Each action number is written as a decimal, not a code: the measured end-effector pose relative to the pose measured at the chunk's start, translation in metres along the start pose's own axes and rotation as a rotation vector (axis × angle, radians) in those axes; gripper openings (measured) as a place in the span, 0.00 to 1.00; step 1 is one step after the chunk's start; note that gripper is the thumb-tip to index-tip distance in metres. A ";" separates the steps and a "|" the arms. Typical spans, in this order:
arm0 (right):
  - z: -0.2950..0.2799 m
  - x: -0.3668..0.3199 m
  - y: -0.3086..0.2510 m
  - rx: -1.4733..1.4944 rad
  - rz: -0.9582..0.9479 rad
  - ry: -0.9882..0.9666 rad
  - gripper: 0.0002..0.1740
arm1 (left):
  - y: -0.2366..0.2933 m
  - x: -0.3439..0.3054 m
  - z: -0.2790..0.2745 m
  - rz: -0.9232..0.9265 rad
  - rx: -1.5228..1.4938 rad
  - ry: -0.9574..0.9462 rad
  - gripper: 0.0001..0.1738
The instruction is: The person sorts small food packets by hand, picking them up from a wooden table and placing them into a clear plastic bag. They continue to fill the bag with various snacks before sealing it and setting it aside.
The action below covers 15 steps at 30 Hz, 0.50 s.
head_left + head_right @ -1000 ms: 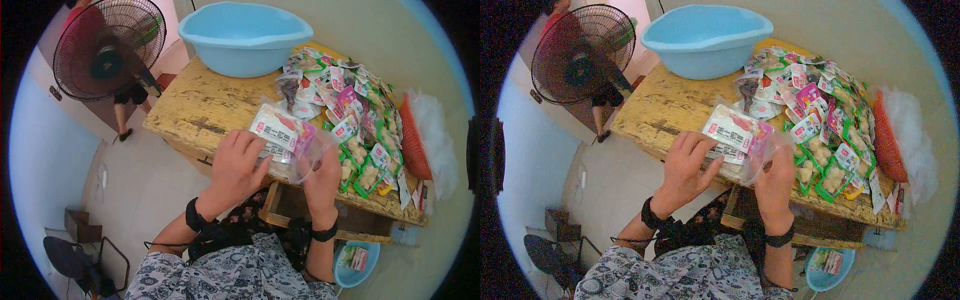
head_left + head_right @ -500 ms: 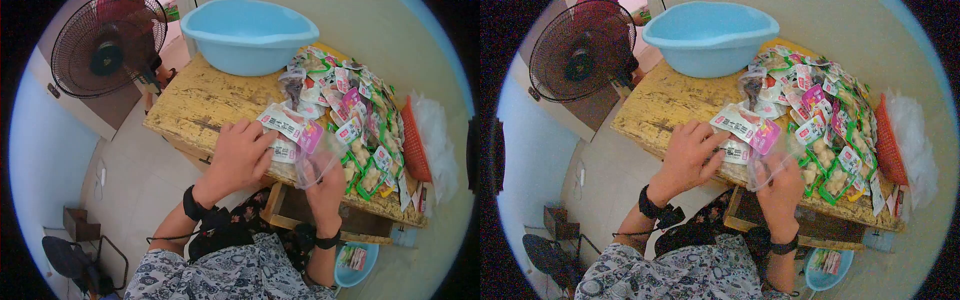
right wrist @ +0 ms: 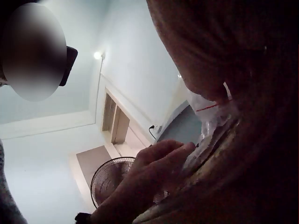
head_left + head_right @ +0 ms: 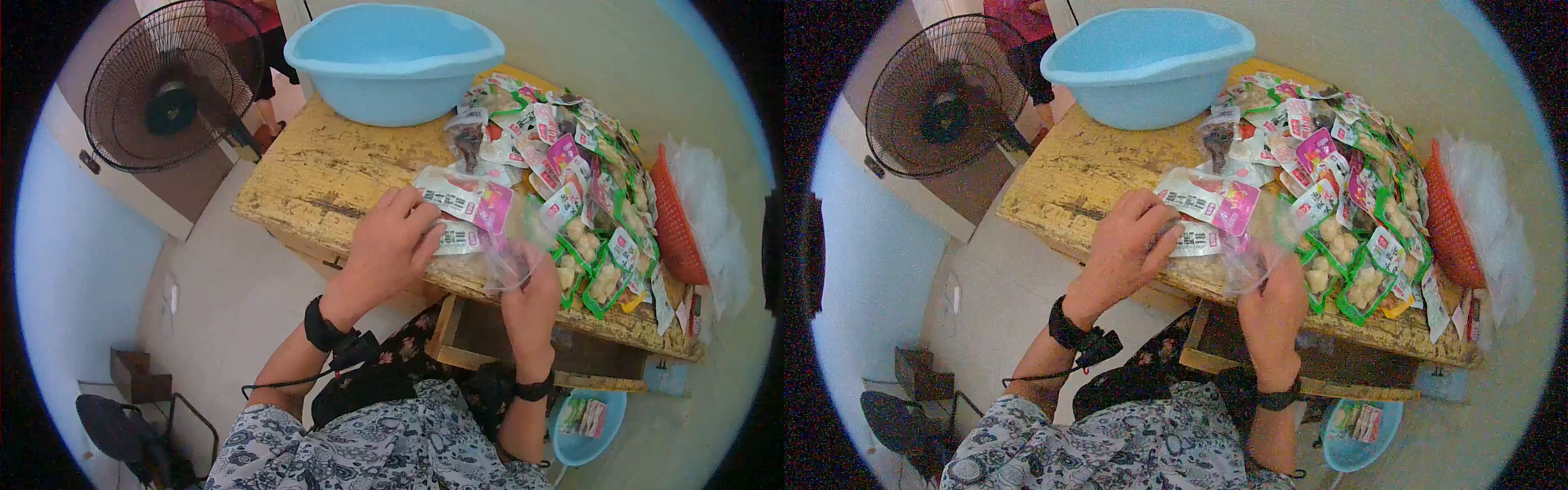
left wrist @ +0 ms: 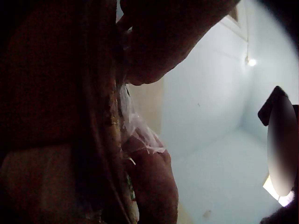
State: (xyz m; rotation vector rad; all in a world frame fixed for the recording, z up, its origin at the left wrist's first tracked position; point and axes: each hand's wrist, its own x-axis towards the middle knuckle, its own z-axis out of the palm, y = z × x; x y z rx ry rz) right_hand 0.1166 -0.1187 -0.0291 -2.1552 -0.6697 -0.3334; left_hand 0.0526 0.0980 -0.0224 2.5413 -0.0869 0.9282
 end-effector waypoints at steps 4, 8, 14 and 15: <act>0.005 0.008 0.001 0.108 -0.003 0.037 0.11 | 0.000 0.012 -0.002 -0.040 0.011 -0.024 0.14; 0.013 0.007 0.011 0.353 0.129 0.015 0.07 | 0.005 0.028 -0.010 0.037 0.011 -0.085 0.19; -0.002 0.002 -0.002 0.457 0.152 -0.153 0.07 | 0.006 0.034 -0.003 0.025 0.135 -0.144 0.20; -0.005 0.000 -0.005 0.483 0.138 -0.192 0.09 | 0.004 0.033 0.001 -0.004 0.149 -0.151 0.20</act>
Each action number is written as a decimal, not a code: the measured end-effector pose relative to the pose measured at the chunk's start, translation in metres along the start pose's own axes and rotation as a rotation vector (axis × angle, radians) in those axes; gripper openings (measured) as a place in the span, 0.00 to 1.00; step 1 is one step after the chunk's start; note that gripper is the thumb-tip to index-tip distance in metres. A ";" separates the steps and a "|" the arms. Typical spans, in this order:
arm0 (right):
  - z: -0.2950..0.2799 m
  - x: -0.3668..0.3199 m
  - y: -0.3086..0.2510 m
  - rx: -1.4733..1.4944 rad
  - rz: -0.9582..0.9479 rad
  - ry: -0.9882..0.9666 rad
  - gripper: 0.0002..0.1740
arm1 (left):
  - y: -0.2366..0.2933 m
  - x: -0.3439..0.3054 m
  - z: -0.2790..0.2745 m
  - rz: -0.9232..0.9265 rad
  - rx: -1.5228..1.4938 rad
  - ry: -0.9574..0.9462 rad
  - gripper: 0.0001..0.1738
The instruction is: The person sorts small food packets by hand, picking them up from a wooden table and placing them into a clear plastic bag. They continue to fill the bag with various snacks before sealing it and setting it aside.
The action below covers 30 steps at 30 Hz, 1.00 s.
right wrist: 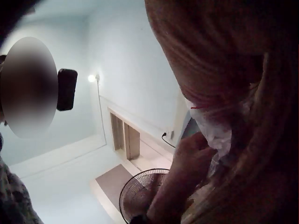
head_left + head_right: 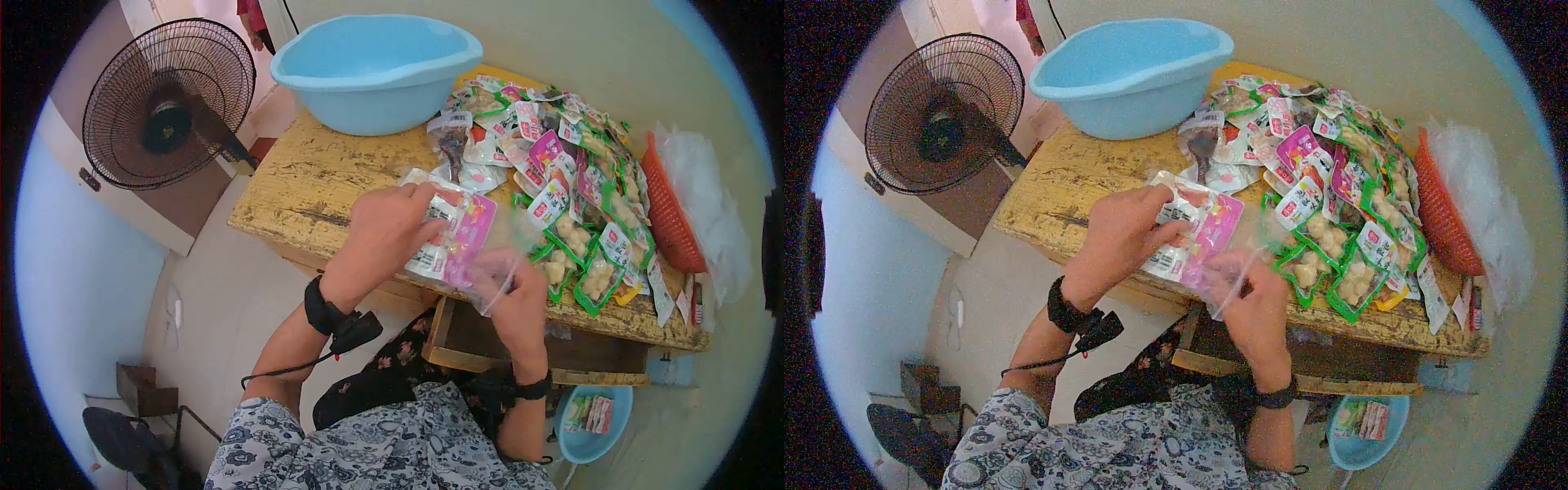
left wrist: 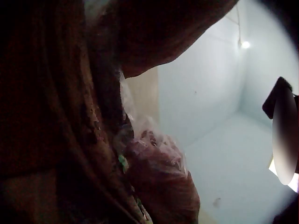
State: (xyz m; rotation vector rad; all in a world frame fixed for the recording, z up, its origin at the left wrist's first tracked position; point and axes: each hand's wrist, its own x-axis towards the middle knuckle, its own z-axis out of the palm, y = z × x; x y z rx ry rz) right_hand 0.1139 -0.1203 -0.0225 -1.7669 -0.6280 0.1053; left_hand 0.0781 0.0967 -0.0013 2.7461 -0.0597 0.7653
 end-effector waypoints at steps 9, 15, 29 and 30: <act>-0.007 -0.010 -0.010 -0.215 0.011 -0.065 0.10 | 0.006 -0.002 0.012 -0.109 0.036 0.021 0.19; -0.011 -0.014 0.011 -0.176 -0.153 0.075 0.09 | 0.010 0.018 -0.019 -0.179 -0.022 -0.079 0.17; -0.008 -0.015 0.033 -0.214 -0.273 0.080 0.09 | -0.001 0.152 0.070 0.180 0.293 -0.228 0.26; -0.008 -0.015 0.034 -0.212 -0.271 0.071 0.08 | 0.002 0.154 0.071 0.152 0.276 -0.243 0.25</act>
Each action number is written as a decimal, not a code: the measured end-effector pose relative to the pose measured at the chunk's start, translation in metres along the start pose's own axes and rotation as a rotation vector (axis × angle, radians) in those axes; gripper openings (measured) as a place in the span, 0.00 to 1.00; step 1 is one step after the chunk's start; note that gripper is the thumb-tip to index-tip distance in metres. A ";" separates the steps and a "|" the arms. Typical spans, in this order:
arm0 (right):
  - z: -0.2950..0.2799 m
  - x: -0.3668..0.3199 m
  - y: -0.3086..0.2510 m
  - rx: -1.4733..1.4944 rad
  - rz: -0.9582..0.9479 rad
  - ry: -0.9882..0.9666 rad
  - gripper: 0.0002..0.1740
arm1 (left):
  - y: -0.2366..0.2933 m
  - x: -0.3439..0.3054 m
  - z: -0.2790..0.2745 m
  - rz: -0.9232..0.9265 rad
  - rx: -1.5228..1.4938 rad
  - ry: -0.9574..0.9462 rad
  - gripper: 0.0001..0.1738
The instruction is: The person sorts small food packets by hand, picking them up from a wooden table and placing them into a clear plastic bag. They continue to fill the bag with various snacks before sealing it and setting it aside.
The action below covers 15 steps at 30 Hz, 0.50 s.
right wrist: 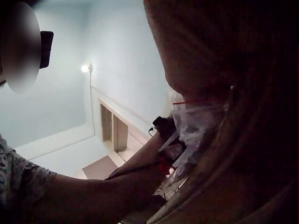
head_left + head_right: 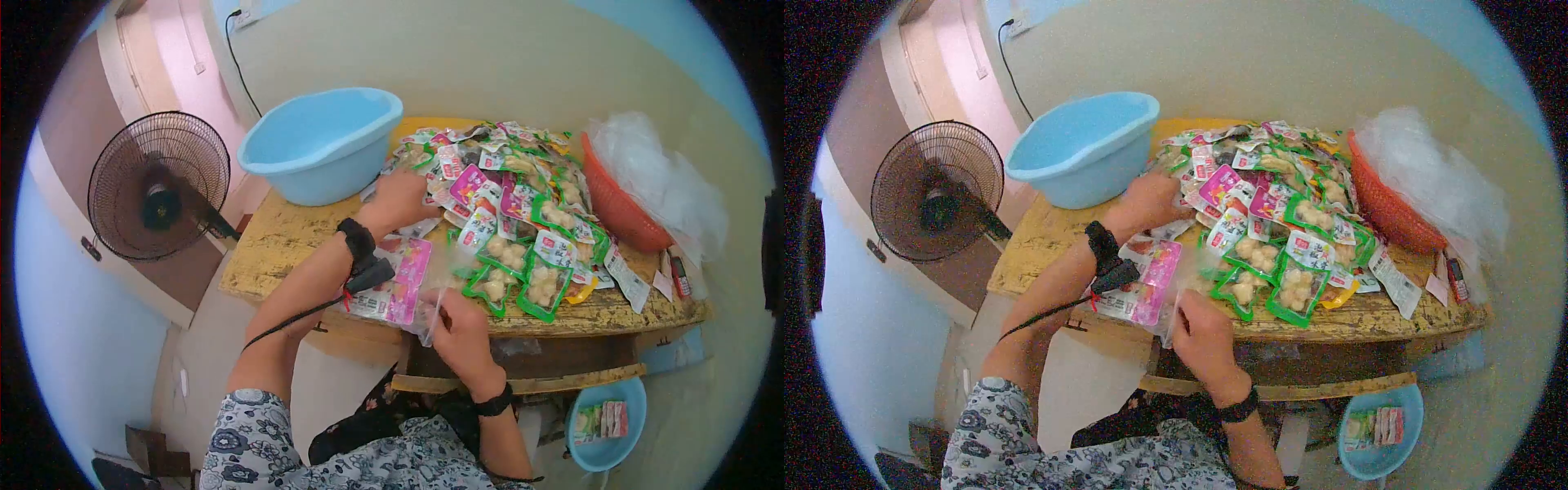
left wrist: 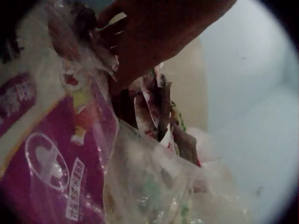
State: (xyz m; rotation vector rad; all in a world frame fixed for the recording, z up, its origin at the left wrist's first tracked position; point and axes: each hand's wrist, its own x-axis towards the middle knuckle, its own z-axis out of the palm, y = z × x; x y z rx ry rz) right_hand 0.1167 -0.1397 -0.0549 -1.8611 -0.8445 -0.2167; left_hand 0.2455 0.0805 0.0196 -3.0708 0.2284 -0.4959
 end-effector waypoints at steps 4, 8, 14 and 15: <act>-0.002 0.001 -0.004 0.015 -0.018 0.006 0.09 | 0.003 0.002 0.003 0.032 0.006 -0.026 0.19; -0.008 0.001 -0.011 0.013 -0.025 0.020 0.10 | -0.006 0.000 0.003 -0.012 0.144 -0.005 0.13; -0.007 0.001 -0.006 0.056 -0.004 0.066 0.10 | -0.019 -0.037 -0.057 -0.034 0.062 0.353 0.08; -0.006 0.001 -0.006 0.080 0.009 0.099 0.10 | -0.020 -0.044 -0.063 -0.038 -0.059 0.442 0.09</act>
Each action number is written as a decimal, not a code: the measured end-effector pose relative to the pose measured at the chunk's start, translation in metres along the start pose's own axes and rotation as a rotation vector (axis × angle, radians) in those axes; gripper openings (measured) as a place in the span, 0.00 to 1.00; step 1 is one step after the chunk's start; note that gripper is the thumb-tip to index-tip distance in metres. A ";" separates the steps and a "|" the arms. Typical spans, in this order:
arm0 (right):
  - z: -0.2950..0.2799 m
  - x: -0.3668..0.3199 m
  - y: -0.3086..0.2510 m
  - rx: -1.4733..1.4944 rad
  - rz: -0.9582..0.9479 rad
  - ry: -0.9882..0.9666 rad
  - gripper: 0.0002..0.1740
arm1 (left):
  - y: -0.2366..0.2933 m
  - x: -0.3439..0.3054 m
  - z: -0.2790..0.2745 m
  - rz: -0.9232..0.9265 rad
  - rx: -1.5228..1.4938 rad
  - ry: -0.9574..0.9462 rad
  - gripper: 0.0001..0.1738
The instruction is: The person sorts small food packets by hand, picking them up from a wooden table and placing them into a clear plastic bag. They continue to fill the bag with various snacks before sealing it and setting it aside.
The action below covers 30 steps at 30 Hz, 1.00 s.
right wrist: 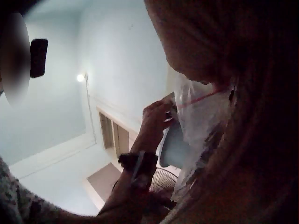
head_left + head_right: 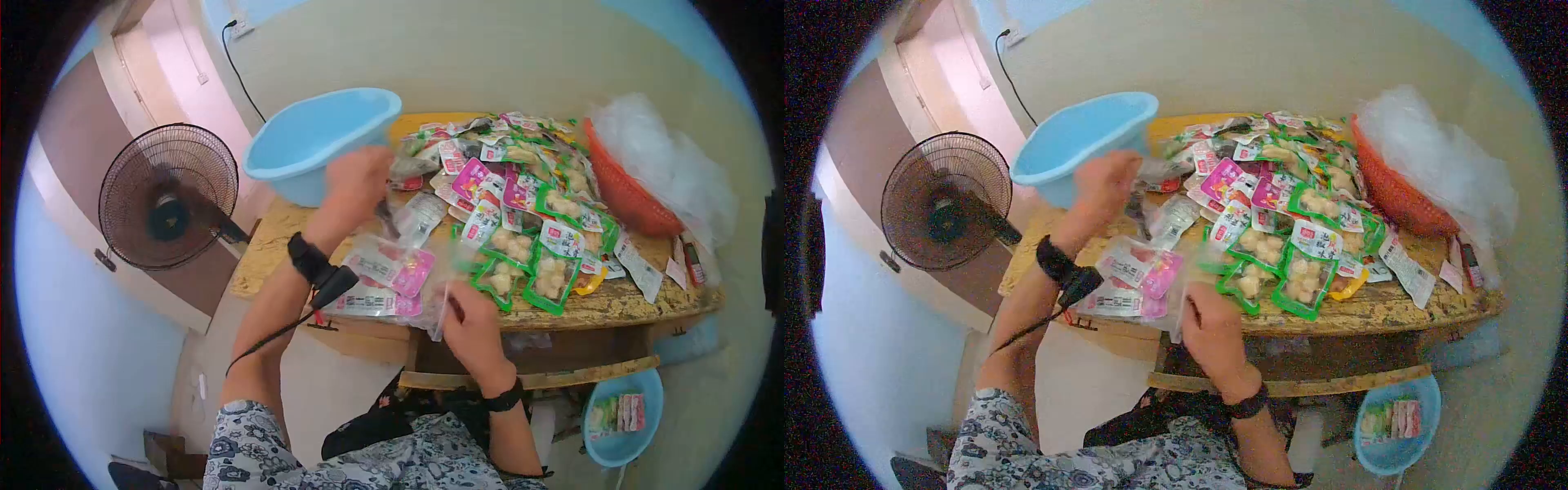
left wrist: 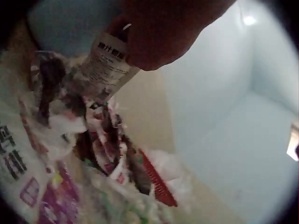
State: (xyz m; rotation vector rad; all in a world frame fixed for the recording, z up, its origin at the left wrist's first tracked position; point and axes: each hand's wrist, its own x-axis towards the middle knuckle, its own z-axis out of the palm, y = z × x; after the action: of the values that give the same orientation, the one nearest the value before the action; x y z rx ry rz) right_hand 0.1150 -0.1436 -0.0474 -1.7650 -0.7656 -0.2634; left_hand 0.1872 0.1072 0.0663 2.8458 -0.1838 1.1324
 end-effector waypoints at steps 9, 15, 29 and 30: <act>-0.034 -0.001 -0.022 0.645 0.381 0.258 0.16 | 0.045 -0.046 -0.066 0.201 -0.553 0.259 0.11; -0.062 -0.005 -0.027 1.137 0.474 0.219 0.41 | 0.089 -0.097 -0.086 0.682 -0.296 0.131 0.16; -0.099 -0.036 -0.040 0.666 0.358 0.443 0.36 | 0.103 -0.133 -0.062 0.088 -0.270 0.174 0.24; -0.099 -0.039 -0.042 0.641 0.371 0.515 0.35 | 0.111 -0.134 -0.062 0.069 -0.288 0.143 0.24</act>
State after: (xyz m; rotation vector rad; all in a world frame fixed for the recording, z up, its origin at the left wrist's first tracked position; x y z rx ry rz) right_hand 0.0795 -0.2429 -0.0025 -1.1212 -0.1110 -0.1808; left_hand 0.0328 0.0160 0.0215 2.5158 -0.4026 1.2066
